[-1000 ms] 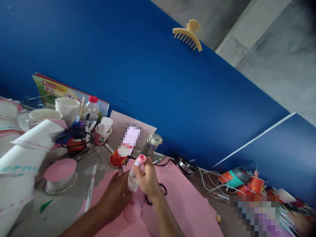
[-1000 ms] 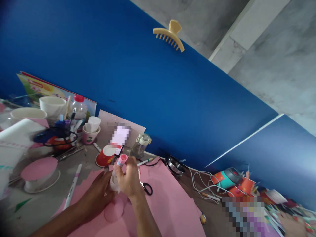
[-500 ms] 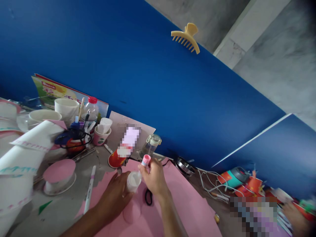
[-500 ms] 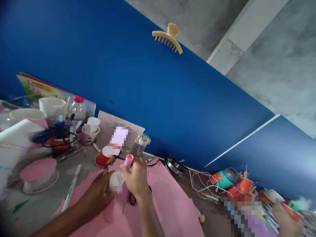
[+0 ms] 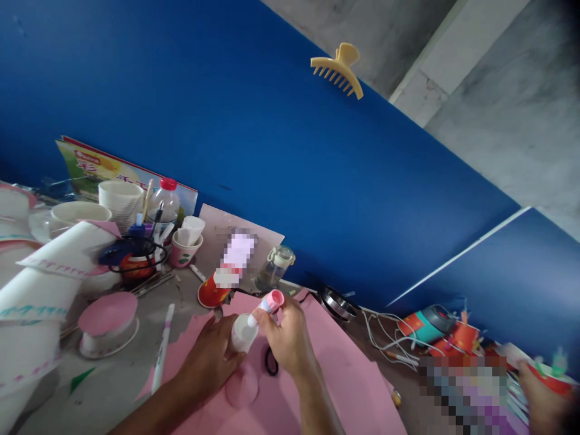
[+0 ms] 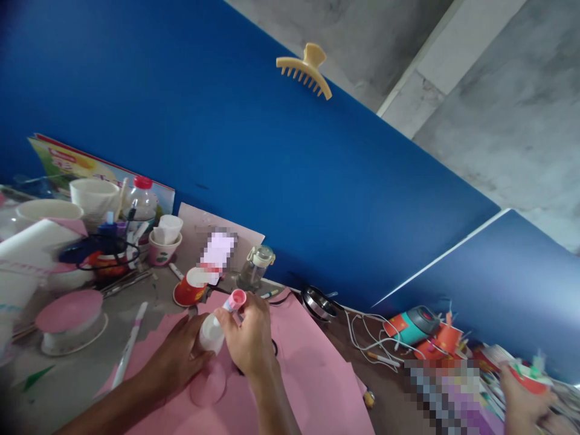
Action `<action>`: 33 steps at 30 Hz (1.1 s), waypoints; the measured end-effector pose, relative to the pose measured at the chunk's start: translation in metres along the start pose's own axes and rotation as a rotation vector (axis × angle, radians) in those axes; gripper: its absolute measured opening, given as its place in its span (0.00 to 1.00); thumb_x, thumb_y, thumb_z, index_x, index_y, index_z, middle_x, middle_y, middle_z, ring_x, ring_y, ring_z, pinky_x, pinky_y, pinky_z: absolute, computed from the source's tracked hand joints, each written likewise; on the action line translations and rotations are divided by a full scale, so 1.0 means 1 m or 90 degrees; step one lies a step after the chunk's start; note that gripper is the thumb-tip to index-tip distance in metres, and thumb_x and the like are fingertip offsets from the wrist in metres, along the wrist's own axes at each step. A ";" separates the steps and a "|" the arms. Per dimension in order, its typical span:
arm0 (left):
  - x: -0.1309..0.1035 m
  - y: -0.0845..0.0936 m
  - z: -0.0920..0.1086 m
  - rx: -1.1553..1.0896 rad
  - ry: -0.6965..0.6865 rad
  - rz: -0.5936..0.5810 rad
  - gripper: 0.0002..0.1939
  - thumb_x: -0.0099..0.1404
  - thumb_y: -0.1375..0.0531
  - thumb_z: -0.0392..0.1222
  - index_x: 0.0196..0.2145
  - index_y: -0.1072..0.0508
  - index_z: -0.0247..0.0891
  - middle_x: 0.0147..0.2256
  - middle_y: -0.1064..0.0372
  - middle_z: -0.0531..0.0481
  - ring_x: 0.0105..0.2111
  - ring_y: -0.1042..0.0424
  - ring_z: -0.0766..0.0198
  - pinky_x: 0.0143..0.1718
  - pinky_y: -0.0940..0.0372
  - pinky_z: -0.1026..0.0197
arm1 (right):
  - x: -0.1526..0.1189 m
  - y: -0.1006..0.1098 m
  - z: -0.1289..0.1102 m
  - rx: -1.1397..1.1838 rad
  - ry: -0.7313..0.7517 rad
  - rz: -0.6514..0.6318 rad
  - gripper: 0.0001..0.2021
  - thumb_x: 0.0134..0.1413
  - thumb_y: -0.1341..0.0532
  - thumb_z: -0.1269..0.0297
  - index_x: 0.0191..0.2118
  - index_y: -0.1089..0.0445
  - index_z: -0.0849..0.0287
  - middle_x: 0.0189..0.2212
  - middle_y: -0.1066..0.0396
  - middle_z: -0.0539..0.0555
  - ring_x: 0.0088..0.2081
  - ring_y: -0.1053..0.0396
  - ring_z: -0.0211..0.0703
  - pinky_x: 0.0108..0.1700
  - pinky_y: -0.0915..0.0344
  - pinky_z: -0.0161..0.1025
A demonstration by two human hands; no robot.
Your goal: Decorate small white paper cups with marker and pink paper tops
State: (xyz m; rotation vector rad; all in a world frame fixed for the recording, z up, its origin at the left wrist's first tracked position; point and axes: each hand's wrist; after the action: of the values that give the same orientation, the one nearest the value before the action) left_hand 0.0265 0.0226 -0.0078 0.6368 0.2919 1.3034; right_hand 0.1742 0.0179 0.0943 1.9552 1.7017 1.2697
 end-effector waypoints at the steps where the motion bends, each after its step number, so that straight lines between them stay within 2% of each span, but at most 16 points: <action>1: 0.000 0.000 0.000 0.002 0.000 -0.001 0.19 0.54 0.41 0.36 0.46 0.31 0.39 0.43 0.25 0.43 0.46 0.30 0.47 0.51 0.41 0.48 | 0.000 -0.003 0.002 0.000 0.006 0.003 0.04 0.53 0.37 0.64 0.31 0.29 0.58 0.31 0.26 0.56 0.36 0.31 0.49 0.40 0.36 0.41; 8: -0.002 0.001 0.005 0.010 0.004 -0.014 0.20 0.54 0.43 0.35 0.46 0.32 0.39 0.40 0.26 0.45 0.45 0.31 0.51 0.50 0.41 0.51 | 0.005 -0.030 0.020 0.044 -0.004 -0.004 0.08 0.55 0.40 0.61 0.36 0.29 0.59 0.34 0.26 0.58 0.39 0.29 0.51 0.45 0.34 0.45; 11: -0.003 0.003 0.008 0.013 0.008 -0.022 0.21 0.55 0.43 0.35 0.49 0.33 0.39 0.42 0.27 0.45 0.46 0.31 0.51 0.51 0.41 0.50 | 0.005 -0.036 0.024 0.060 -0.007 -0.009 0.08 0.55 0.41 0.60 0.36 0.29 0.59 0.33 0.26 0.58 0.38 0.29 0.51 0.44 0.34 0.44; 14: -0.003 0.004 0.008 0.021 0.005 -0.023 0.19 0.56 0.44 0.34 0.47 0.32 0.39 0.41 0.27 0.45 0.46 0.31 0.51 0.52 0.42 0.49 | 0.005 -0.037 0.023 0.083 0.008 -0.020 0.08 0.55 0.41 0.61 0.35 0.30 0.59 0.33 0.26 0.57 0.37 0.29 0.49 0.43 0.33 0.43; 17: -0.002 0.003 0.007 0.024 -0.002 -0.018 0.15 0.55 0.44 0.33 0.42 0.31 0.39 0.39 0.27 0.45 0.45 0.31 0.51 0.54 0.43 0.48 | 0.004 -0.037 0.019 0.096 0.032 -0.038 0.06 0.55 0.42 0.62 0.34 0.31 0.58 0.31 0.27 0.56 0.36 0.30 0.48 0.41 0.33 0.42; 24: -0.001 0.002 0.008 0.019 -0.006 -0.016 0.16 0.54 0.45 0.31 0.41 0.32 0.40 0.41 0.27 0.45 0.46 0.30 0.52 0.55 0.44 0.48 | 0.001 -0.029 0.014 0.107 0.057 -0.112 0.05 0.54 0.43 0.64 0.32 0.32 0.58 0.31 0.28 0.55 0.37 0.31 0.48 0.42 0.34 0.43; 27: -0.002 0.002 0.007 0.016 -0.004 -0.017 0.19 0.54 0.44 0.31 0.44 0.32 0.41 0.44 0.26 0.45 0.49 0.31 0.51 0.56 0.44 0.49 | 0.002 -0.020 0.012 0.072 0.078 -0.155 0.02 0.49 0.42 0.69 0.31 0.33 0.58 0.32 0.29 0.54 0.38 0.32 0.48 0.45 0.36 0.43; 30: -0.002 0.002 0.006 0.022 0.002 -0.017 0.23 0.54 0.43 0.32 0.49 0.33 0.40 0.47 0.27 0.44 0.51 0.32 0.51 0.56 0.44 0.49 | 0.003 -0.010 0.009 0.000 0.100 -0.187 0.04 0.46 0.41 0.73 0.29 0.35 0.57 0.31 0.31 0.52 0.38 0.33 0.47 0.48 0.39 0.45; 33: -0.002 0.002 0.005 0.032 0.013 -0.024 0.24 0.54 0.43 0.34 0.50 0.32 0.39 0.46 0.26 0.43 0.50 0.31 0.50 0.55 0.42 0.49 | 0.005 -0.002 0.009 -0.068 0.106 -0.201 0.06 0.47 0.39 0.73 0.28 0.37 0.57 0.30 0.32 0.50 0.37 0.34 0.46 0.50 0.41 0.46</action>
State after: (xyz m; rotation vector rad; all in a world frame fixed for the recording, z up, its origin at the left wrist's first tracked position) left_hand 0.0274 0.0198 -0.0026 0.6579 0.3528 1.2710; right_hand 0.1786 0.0258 0.0897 1.4854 1.8842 1.3994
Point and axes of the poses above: each hand's wrist, its own x-axis towards the middle knuckle, its own y-axis out of the back of the hand, z = x × y
